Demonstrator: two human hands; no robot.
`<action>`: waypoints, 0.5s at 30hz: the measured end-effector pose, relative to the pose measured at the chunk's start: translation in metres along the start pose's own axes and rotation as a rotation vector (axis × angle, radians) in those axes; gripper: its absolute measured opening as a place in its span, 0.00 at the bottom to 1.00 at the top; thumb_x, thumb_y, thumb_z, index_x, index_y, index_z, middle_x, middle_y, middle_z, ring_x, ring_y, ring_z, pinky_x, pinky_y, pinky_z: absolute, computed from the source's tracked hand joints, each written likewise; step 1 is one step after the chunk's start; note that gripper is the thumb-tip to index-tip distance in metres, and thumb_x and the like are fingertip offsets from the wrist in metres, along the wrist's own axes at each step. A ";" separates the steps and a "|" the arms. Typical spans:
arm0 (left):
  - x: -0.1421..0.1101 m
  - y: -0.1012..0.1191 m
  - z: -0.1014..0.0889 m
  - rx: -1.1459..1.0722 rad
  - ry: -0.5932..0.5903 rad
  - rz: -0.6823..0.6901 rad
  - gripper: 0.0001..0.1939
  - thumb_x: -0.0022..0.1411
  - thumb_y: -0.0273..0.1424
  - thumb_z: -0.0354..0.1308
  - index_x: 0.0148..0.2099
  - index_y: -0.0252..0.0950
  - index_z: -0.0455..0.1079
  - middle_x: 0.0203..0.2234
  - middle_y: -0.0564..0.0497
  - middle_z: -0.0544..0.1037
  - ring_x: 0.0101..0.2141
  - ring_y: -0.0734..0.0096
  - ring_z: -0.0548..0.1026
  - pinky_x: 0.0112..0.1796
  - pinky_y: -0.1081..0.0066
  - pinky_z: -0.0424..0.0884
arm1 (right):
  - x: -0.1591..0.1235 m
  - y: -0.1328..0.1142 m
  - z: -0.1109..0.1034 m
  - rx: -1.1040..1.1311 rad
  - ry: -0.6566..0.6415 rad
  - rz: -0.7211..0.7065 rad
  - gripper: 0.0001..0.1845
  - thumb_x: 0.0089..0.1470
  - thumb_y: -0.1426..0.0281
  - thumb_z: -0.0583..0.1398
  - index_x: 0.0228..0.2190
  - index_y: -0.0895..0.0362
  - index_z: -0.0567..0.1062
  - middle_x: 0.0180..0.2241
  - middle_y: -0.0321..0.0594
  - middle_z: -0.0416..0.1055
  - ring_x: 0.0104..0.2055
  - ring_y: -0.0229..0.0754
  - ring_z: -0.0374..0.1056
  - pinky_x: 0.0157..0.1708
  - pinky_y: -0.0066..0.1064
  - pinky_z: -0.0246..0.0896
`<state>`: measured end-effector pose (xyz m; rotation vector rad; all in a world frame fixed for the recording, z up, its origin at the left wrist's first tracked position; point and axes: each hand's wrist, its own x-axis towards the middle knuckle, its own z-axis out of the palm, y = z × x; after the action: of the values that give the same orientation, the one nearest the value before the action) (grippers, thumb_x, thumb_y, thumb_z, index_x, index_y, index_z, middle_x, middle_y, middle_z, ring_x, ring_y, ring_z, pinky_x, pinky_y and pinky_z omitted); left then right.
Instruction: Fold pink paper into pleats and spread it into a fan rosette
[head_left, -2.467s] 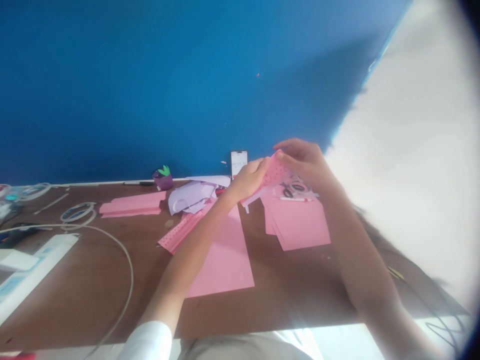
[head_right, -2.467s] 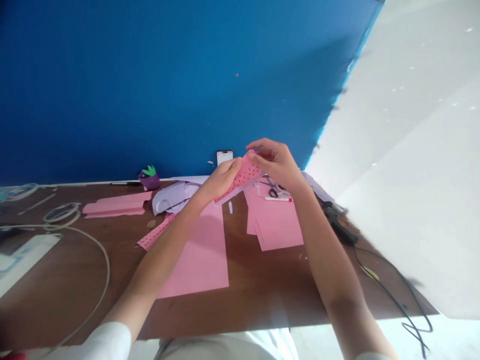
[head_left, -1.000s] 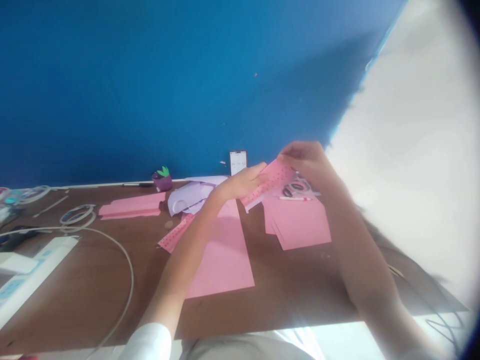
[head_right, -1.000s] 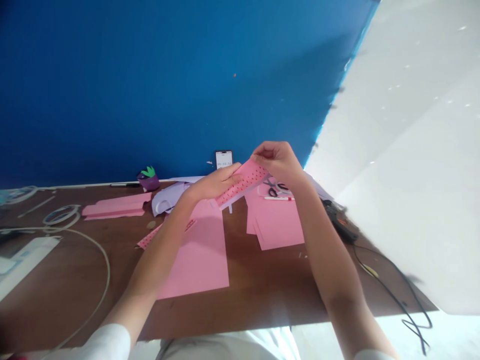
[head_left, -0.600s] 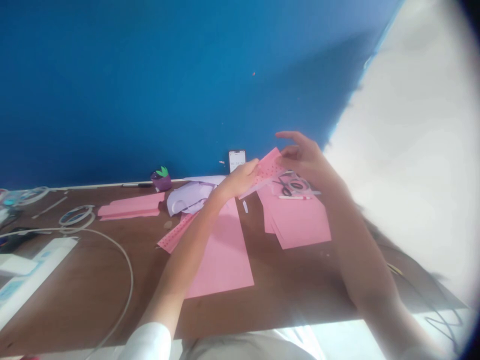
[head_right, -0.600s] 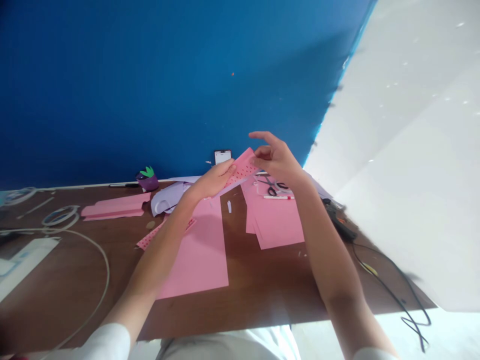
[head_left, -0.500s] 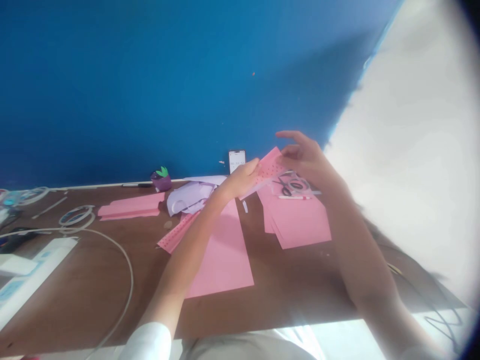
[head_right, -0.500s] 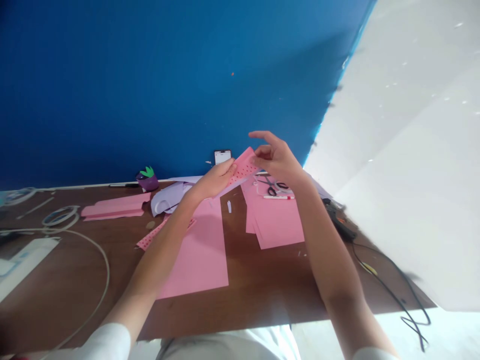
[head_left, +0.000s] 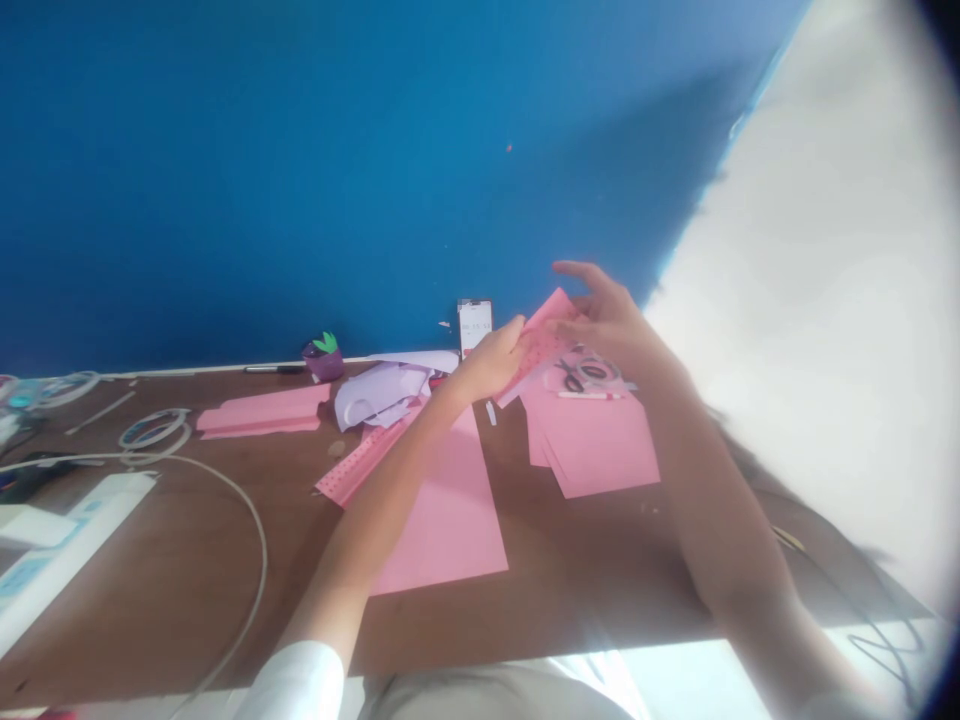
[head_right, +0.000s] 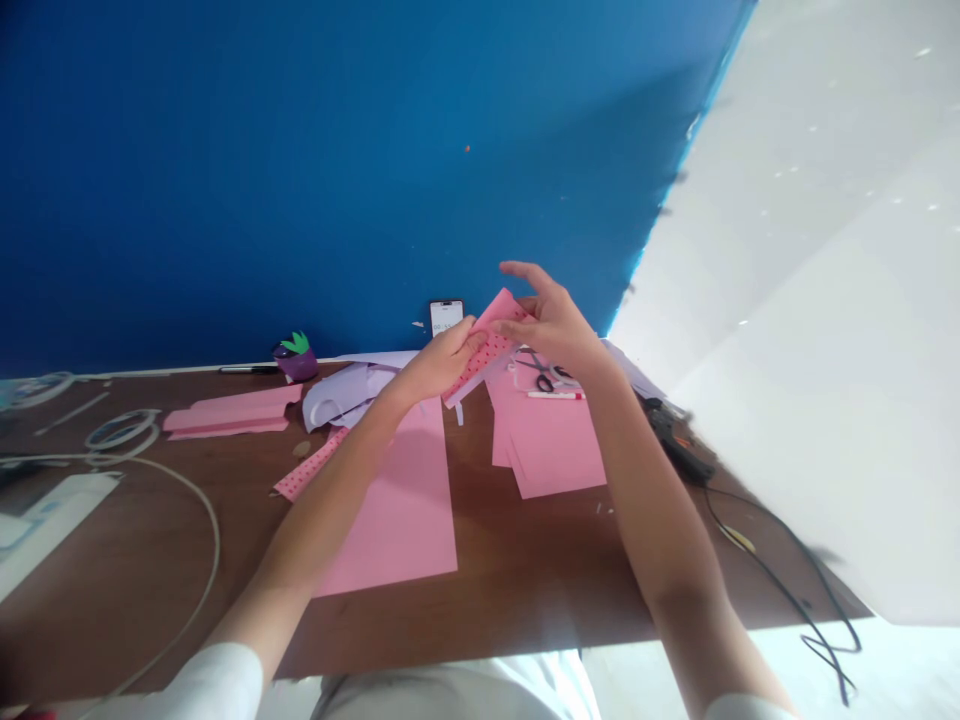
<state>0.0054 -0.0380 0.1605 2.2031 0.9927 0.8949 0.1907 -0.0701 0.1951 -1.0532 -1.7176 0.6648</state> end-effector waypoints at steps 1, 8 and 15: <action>0.000 0.001 0.000 -0.006 0.010 0.007 0.20 0.68 0.49 0.39 0.36 0.40 0.59 0.30 0.50 0.69 0.34 0.64 0.69 0.37 0.64 0.63 | 0.000 0.000 -0.001 0.014 -0.023 0.005 0.41 0.45 0.65 0.68 0.60 0.49 0.62 0.29 0.35 0.74 0.26 0.41 0.68 0.23 0.31 0.64; -0.002 0.005 0.000 -0.081 0.002 -0.057 0.28 0.67 0.54 0.35 0.36 0.37 0.62 0.30 0.49 0.71 0.33 0.65 0.70 0.35 0.65 0.64 | 0.001 0.002 -0.008 -0.045 -0.100 0.024 0.41 0.46 0.64 0.69 0.60 0.48 0.63 0.34 0.39 0.74 0.33 0.45 0.71 0.31 0.35 0.69; -0.006 0.013 0.001 -0.181 0.042 -0.145 0.32 0.62 0.59 0.42 0.44 0.36 0.68 0.42 0.42 0.76 0.42 0.56 0.73 0.40 0.61 0.67 | 0.000 0.001 -0.007 -0.065 -0.062 0.016 0.43 0.43 0.64 0.71 0.59 0.48 0.65 0.29 0.35 0.72 0.27 0.43 0.70 0.26 0.34 0.67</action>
<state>0.0084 -0.0500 0.1674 1.9434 1.0335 0.9294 0.1974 -0.0701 0.1969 -1.1024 -1.7965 0.6617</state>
